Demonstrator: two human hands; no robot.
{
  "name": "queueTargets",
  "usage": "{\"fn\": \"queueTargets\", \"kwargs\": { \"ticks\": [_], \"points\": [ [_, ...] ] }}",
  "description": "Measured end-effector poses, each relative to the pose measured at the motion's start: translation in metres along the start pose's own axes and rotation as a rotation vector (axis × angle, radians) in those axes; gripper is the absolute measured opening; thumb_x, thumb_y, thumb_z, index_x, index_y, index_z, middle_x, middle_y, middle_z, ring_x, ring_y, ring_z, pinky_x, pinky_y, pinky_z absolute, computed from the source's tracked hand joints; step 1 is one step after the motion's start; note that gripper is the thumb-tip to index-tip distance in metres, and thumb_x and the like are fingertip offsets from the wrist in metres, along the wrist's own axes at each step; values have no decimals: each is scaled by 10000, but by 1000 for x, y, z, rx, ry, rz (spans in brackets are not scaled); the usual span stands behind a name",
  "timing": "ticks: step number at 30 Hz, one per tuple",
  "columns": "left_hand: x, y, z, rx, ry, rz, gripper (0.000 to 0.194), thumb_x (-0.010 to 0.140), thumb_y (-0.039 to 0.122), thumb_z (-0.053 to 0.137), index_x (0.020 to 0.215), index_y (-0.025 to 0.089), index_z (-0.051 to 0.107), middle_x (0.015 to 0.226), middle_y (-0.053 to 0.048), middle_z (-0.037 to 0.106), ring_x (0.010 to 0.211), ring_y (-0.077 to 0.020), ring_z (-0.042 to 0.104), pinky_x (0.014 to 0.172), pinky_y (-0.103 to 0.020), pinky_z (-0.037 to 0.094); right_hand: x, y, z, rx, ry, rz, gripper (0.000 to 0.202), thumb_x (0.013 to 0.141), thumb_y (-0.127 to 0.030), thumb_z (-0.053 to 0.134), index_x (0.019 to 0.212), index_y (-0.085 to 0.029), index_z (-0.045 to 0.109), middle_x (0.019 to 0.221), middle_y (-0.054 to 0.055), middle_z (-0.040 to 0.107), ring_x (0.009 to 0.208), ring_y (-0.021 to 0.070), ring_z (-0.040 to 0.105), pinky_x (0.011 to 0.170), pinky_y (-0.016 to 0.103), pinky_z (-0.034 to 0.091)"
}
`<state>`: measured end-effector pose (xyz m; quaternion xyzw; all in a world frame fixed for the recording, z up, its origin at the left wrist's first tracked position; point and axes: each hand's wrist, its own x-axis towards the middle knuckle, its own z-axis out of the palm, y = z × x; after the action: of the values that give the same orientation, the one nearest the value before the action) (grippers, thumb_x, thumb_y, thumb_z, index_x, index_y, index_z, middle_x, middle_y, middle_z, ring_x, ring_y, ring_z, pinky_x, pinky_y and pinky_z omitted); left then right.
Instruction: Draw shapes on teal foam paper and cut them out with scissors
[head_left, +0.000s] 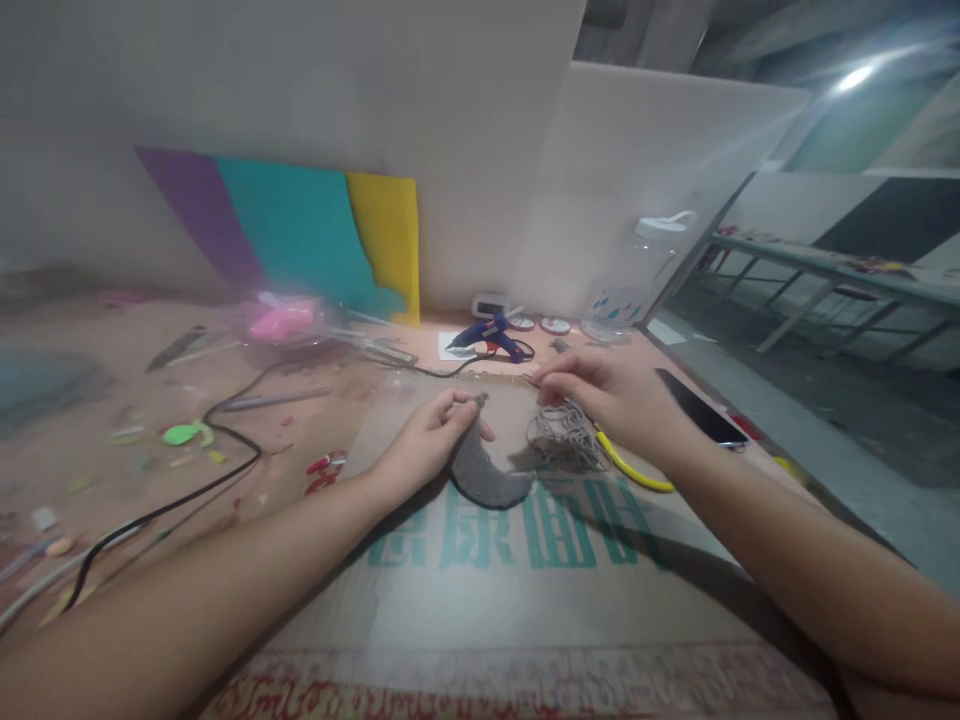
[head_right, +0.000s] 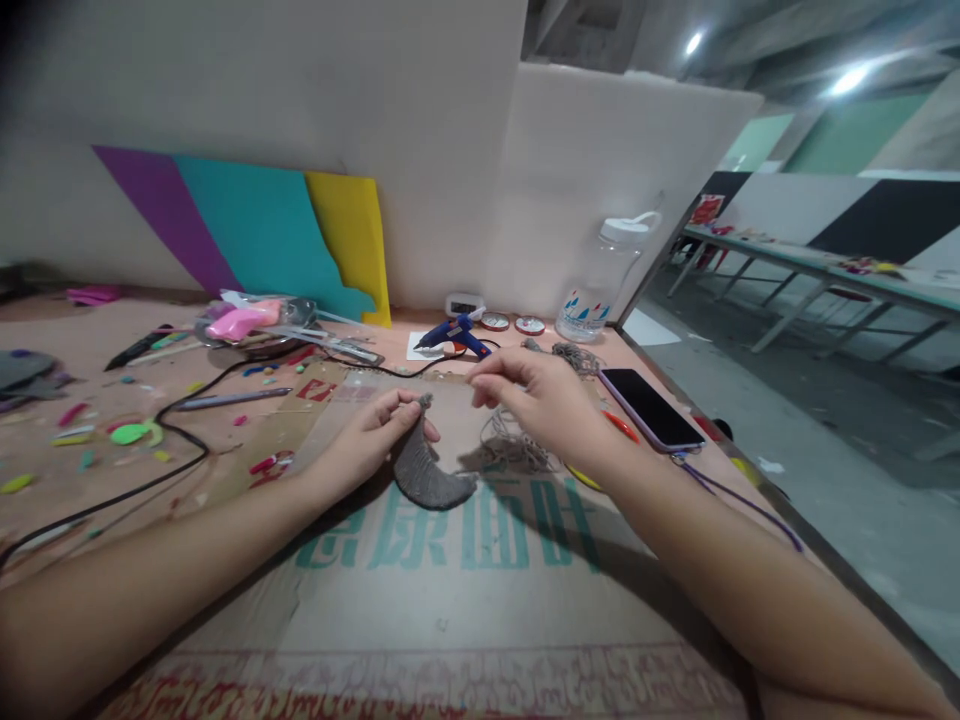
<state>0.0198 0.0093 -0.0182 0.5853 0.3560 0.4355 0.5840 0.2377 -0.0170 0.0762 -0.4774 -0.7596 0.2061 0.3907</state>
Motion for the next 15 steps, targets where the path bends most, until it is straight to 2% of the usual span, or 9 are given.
{"fn": "queueTargets", "kwargs": {
  "ticks": [3,5,7,8,9,11,13,15],
  "points": [
    [4,-3,0,-71,7,-22,590,755,717,718,923,185,525,735,-44,746,557,-138,613,535,-227,449,-5,-1,-23,-145,99,52,141,842,-305,675,738,-211,673,688,10,708,670,173,660,652,286,488],
    [6,-5,1,-93,5,-19,601,737,723,734,900,185,521,695,-35,738,515,-124,586,508,-218,433,-11,9,-34,-265,115,74,227,821,-366,707,678,-215,617,679,8,691,657,175,647,613,276,460],
    [7,-6,1,-107,3,-15,611,722,722,749,900,185,518,685,-33,736,504,-122,581,496,-215,428,-19,25,-44,-425,50,85,326,858,-436,670,633,-215,584,657,11,667,642,179,625,581,272,426],
    [7,-6,0,-118,6,-12,614,717,714,758,913,183,519,696,-33,740,514,-124,590,500,-216,433,-23,35,-50,-508,-37,85,350,902,-458,611,649,-217,614,663,17,672,647,185,623,582,277,421],
    [8,-6,0,-131,10,-10,617,715,700,770,935,180,522,720,-36,746,534,-129,604,511,-219,445,-28,45,-55,-568,-107,86,361,941,-462,549,697,-219,658,689,25,691,659,194,631,598,284,430],
    [8,-6,-1,-159,17,-8,625,707,659,801,991,173,527,785,-47,760,591,-141,639,554,-230,479,-39,65,-66,-636,-154,106,301,954,-436,520,879,-232,728,799,45,745,721,217,673,640,297,466],
    [8,-6,-2,-185,15,-13,647,691,612,837,1044,168,525,847,-66,773,648,-158,672,610,-250,513,-49,82,-74,-650,-209,150,289,918,-417,571,1105,-255,721,929,62,778,787,238,712,671,309,500],
    [9,-6,-3,-207,4,-27,673,674,585,861,1078,166,522,900,-91,783,684,-171,692,656,-273,537,-58,96,-77,-656,-254,167,382,868,-382,626,1226,-264,690,1055,93,781,863,265,735,713,334,531]
  ]
}}
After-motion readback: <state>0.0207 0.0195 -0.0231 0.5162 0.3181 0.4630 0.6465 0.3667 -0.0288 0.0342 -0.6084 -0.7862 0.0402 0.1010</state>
